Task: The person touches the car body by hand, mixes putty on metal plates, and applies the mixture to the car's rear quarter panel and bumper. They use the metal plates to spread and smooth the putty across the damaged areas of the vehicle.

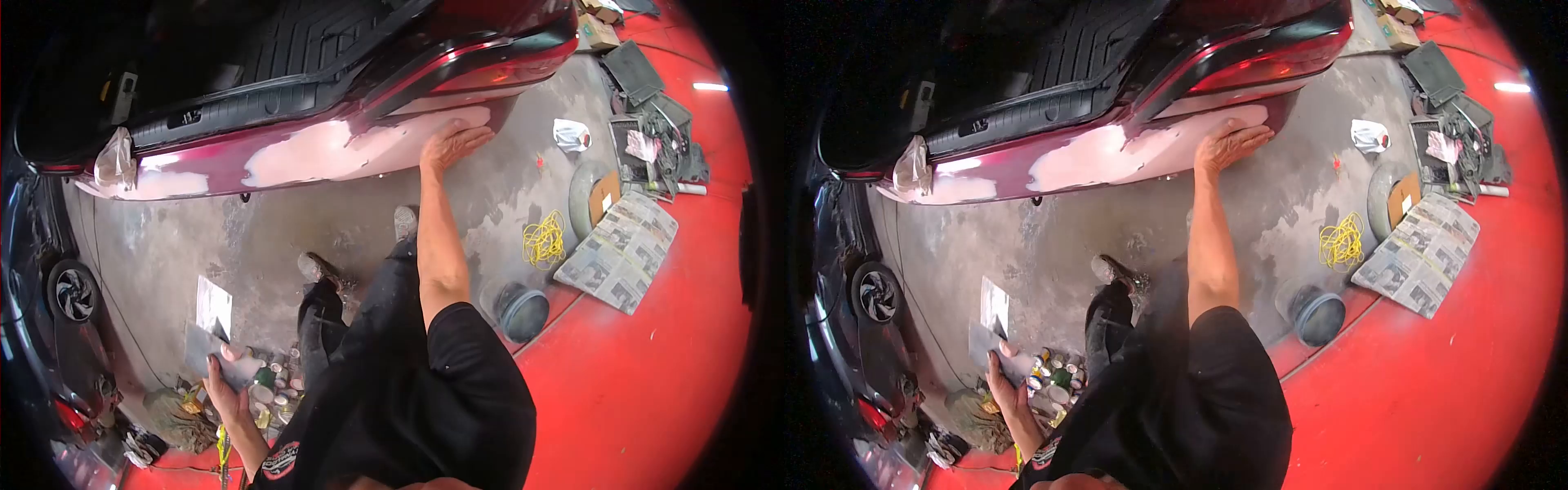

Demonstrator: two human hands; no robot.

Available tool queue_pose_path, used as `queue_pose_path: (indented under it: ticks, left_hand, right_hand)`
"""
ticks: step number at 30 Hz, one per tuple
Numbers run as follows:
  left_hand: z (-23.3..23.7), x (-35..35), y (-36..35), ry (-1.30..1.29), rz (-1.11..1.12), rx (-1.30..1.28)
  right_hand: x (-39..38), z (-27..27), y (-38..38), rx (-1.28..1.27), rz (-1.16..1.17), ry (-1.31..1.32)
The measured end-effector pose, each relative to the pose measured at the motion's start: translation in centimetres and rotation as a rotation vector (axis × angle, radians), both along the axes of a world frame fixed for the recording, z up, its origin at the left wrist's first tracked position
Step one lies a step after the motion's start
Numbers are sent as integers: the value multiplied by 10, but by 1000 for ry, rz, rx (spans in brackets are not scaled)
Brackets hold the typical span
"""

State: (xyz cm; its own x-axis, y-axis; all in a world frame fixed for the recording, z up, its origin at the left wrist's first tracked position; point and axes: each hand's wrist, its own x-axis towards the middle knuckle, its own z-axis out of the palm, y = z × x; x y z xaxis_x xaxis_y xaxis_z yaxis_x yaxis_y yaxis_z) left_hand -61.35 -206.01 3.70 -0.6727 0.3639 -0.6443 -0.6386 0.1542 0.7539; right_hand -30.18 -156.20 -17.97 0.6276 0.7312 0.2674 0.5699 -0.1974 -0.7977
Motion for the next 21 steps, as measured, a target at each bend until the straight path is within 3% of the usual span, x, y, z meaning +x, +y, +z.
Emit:
queue_pose_path:
  ticks: [4,10,14,17,21]
  left_hand:
    - [-10,-40,-12,-13,-59,-47]
    - [-48,-44,39,-4,-257,-51]
    - [-61,-30,82,-151,-478,-34]
    - [-72,-8,99,-118,-523,-25]
    - [-64,23,117,-210,-602,-50]
  right_hand:
    - [-33,-12,-28,-3,-6,-73]
    - [-81,-24,-76,119,149,-268]
    - [-100,-41,-138,43,460,-203]
    - [-70,-44,-127,48,447,-224]
    - [15,-10,-23,119,187,-97]
